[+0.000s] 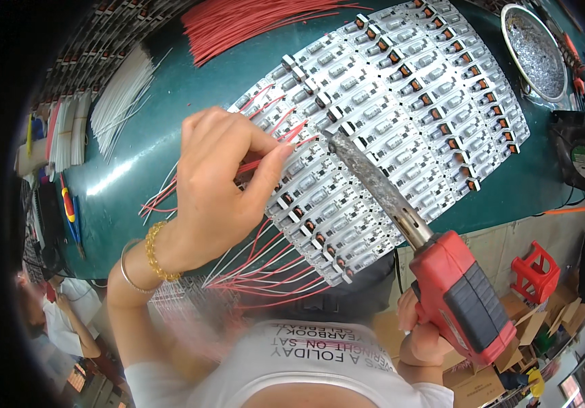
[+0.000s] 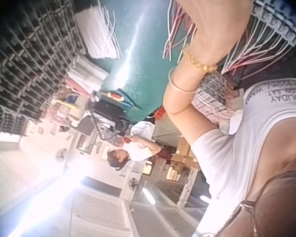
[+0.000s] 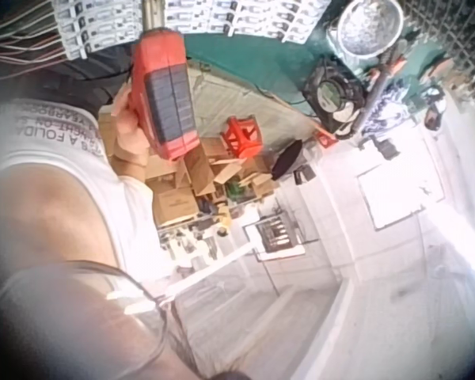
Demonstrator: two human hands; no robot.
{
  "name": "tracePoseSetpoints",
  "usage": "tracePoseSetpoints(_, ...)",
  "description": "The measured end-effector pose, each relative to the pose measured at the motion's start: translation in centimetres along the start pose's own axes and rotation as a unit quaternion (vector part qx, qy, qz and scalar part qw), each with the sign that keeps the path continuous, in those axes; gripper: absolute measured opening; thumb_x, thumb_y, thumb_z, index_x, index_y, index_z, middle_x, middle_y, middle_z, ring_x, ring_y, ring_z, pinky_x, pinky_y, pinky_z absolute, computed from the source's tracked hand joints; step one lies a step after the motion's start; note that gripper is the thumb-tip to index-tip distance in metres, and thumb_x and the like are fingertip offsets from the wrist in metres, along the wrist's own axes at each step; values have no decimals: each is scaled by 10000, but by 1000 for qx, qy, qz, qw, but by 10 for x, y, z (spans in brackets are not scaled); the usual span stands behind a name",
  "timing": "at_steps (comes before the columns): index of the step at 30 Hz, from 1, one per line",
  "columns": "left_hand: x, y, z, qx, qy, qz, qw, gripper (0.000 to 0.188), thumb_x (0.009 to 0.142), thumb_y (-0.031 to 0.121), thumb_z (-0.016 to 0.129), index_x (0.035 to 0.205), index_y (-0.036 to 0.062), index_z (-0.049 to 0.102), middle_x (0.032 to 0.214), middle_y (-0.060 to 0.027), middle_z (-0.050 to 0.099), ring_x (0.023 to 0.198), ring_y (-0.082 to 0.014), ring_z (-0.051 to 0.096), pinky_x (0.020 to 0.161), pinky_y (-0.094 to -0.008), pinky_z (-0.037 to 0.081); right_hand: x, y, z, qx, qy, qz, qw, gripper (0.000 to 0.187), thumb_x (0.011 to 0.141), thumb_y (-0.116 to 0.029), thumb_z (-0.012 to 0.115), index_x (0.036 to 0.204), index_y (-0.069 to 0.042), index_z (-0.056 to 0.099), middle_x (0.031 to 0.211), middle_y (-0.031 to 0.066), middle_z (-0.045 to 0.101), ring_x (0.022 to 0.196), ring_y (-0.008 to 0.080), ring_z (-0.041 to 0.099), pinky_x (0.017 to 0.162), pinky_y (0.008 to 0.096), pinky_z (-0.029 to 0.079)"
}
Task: The person uses a soldering iron to attach red and white wires to a grid of electronic components on a workbench. They repeatedly pick up individual wires, position them on the board, and apply heat to secure them in place.
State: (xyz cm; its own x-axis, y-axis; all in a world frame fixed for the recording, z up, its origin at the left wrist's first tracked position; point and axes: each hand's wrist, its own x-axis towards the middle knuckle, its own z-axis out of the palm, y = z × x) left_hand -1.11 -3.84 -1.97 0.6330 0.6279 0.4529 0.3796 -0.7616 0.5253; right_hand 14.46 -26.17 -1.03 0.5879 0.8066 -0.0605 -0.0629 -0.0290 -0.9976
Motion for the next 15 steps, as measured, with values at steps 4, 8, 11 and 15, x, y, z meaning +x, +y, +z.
tracePoseSetpoints(4,1,-1,0,3,-4,7,1000,165,707,21,703,686,68,546,654,-29,523,650,-214,482,707,-338,346,-6,0,1,-57,45,25,997,781,778,-574,625,1100,114,441,475,9,461,361,108,428,381,228,371)
tracePoseSetpoints(8,0,-1,0,12,-1,13,1000,170,705,21,702,683,71,540,655,-27,524,645,-214,481,702,-339,348,-7,6,0,-67,33,3,997,769,781,-566,628,1093,115,449,471,12,459,362,106,428,379,225,360)
tracePoseSetpoints(11,-1,-2,4,12,7,19,1000,170,706,22,699,683,71,537,654,-27,523,641,-215,480,700,-339,349,-1,-6,11,-64,19,8,998,780,790,-564,623,1123,118,446,464,6,451,359,102,422,378,225,352)
tracePoseSetpoints(15,-1,-1,3,13,8,14,1000,172,708,24,698,678,70,535,651,-28,524,646,-215,486,702,-338,352,3,-8,12,-40,2,3,999,798,798,-565,614,1166,120,431,452,-4,435,353,98,410,378,227,352)
